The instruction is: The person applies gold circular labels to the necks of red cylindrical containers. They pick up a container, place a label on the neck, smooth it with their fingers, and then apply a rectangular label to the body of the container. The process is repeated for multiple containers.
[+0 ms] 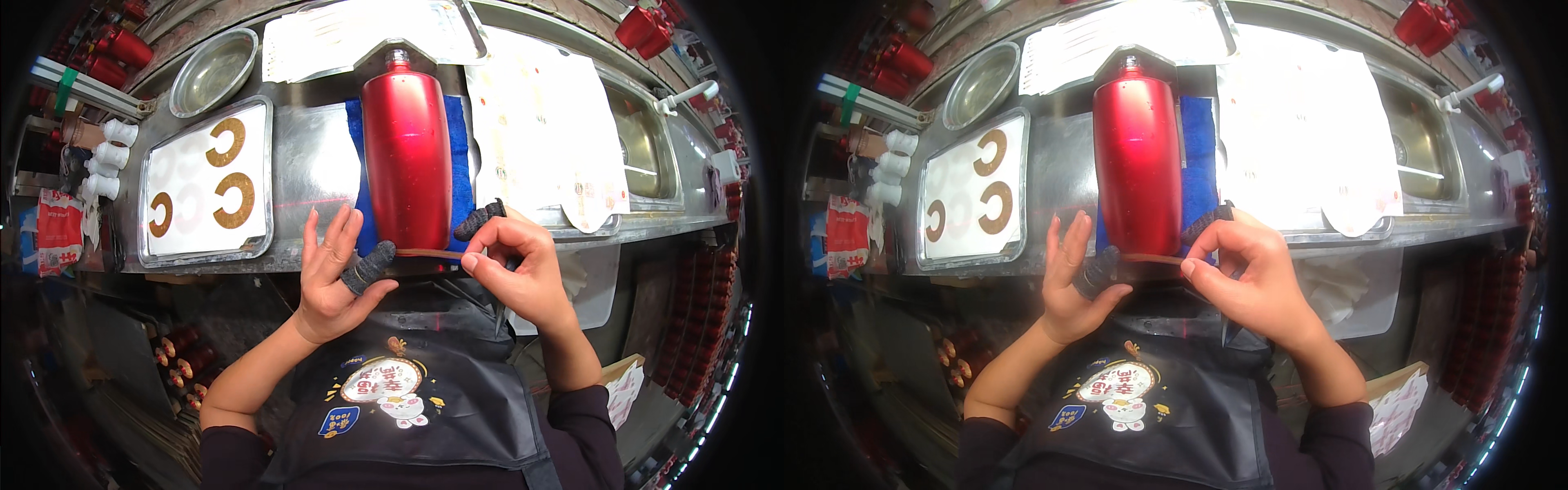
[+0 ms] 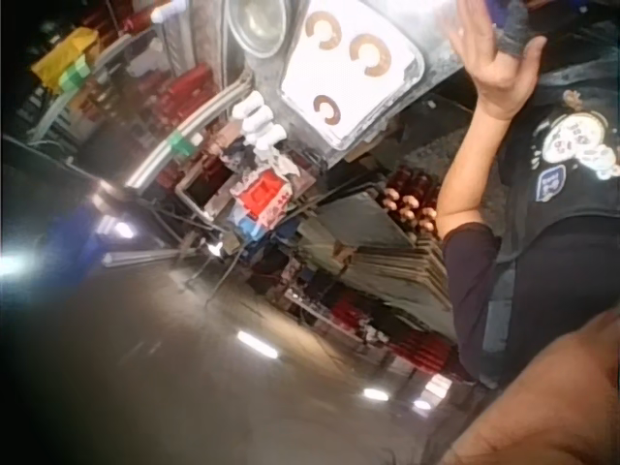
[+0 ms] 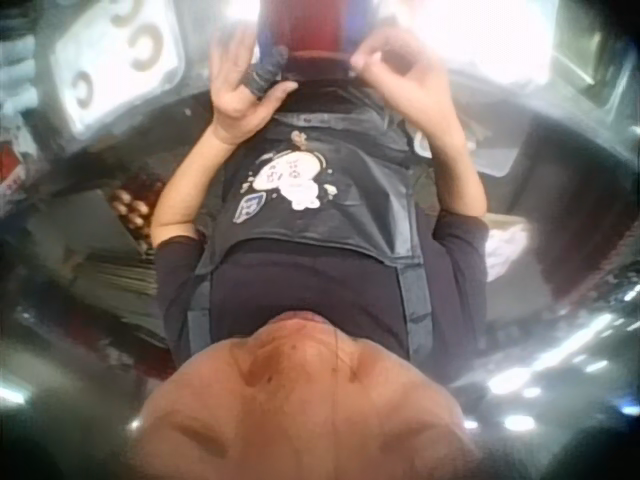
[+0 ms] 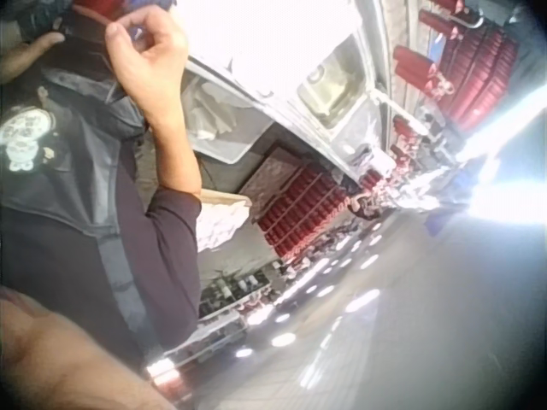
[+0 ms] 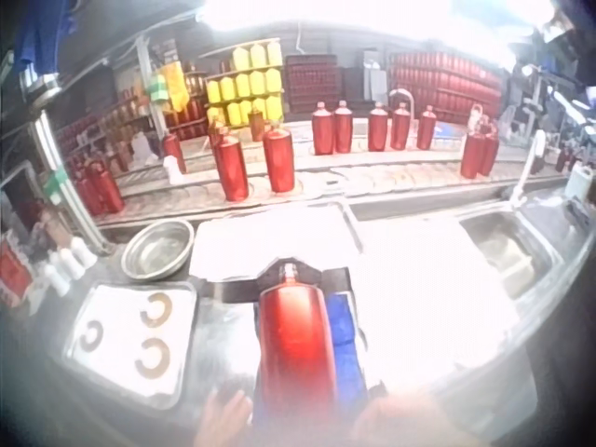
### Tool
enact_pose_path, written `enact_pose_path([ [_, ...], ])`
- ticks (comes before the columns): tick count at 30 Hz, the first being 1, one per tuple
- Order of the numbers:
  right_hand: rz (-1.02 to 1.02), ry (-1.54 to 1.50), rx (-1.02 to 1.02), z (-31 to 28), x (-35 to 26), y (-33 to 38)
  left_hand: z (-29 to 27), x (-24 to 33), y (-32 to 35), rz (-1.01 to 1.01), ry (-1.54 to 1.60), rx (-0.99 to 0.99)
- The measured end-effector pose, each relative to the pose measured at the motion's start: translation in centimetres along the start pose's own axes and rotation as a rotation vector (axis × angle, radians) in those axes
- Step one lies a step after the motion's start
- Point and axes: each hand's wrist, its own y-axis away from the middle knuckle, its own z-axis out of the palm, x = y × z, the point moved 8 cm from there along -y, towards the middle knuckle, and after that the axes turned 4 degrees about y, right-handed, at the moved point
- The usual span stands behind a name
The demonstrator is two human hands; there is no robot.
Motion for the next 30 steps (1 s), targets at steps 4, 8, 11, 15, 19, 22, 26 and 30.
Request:
enact_pose_path([
  [4, -0.003, 0.027, 0.028, -0.5, 0.5, 0.1, 0.2, 0.0, -0.1, 0.012, -0.045, -0.027],
  [8, 0.006, 0.001, 0.046, -0.8, 1.1, -0.3, 0.0, 0.6, -0.8, 0.047, -0.083, -0.047],
  [11, -0.004, -0.003, 0.048, -0.7, 1.4, -0.5, 0.0, 1.2, -1.4, 0.119, -0.115, -0.078],
  [15, -0.001, 0.012, 0.046, -0.6, 1.8, -0.6, 0.0, 1.8, -2.2, 0.151, -0.158, -0.092],
  [19, 0.011, -0.023, 0.032, -0.3, 2.1, -0.9, -0.2, 2.8, -3.3, 0.175, -0.194, -0.055],
  [22, 0.033, -0.036, 0.029, -0.1, 2.6, -1.0, 0.2, 4.3, -5.1, 0.220, -0.249, -0.062],
  [26, 0.022, -0.034, 0.010, 0.6, 2.8, -1.1, 2.0, 4.1, -6.1, 0.205, -0.255, -0.010],
  [30, -0.046, 0.042, -0.019, 0.8, 1.8, -1.5, 1.1, 1.9, -5.0, 0.122, -0.105, 0.089],
])
